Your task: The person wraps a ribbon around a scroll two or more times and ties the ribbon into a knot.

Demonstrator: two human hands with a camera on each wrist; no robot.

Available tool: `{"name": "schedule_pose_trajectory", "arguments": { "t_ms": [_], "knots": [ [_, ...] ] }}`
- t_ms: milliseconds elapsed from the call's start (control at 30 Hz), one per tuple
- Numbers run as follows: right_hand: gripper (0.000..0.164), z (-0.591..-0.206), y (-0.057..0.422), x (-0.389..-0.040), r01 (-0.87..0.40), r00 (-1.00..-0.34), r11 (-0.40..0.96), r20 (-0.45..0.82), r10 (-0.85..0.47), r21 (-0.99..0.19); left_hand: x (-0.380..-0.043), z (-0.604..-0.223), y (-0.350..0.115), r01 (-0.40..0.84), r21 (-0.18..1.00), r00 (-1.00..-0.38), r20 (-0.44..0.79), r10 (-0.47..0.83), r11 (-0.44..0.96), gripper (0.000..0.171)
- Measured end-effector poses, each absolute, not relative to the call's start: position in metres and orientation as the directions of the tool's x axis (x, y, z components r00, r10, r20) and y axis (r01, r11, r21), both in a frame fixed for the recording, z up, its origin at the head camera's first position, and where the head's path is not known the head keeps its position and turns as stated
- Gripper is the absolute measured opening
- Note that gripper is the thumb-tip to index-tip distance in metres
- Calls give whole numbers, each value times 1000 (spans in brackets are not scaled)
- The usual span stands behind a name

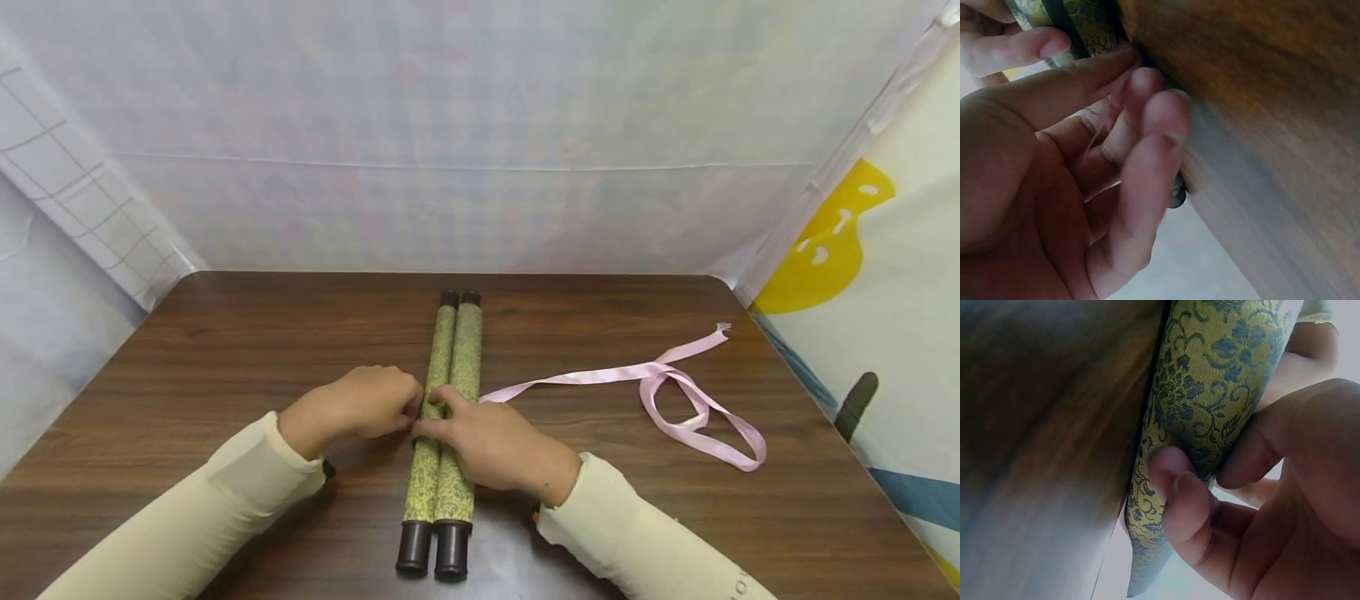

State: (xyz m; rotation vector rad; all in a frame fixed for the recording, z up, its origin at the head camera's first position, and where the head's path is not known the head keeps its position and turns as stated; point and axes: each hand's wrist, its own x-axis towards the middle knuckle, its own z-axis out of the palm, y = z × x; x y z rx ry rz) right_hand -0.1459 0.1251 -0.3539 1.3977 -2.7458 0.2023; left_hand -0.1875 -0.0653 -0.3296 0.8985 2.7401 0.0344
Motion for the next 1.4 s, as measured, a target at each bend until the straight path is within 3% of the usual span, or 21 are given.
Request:
{"name": "schedule_pose_trajectory", "arguments": {
  "t_ms": [500, 900, 1233, 1400],
  "knots": [
    [56, -348, 129, -142, -809, -588, 581, 120, -800, -90, -181, -331, -80, 582, 197, -781, -138, 610, 789, 21],
    [61, -343, 134, -145, -797, -601, 586, 99, -793, -144, -183, -314, -87, 579, 242, -768, -160, 620, 779, 21],
    [60, -343, 137, -145, -798, -600, 588, 88, -795, -130, -182, -302, -97, 567, 439, -710, -169, 684, 697, 17],
    [60, -343, 139, -144, -802, -595, 583, 97, -797, -132, -188, -296, -104, 526, 491, -721, -175, 670, 694, 11]
  ]
}}
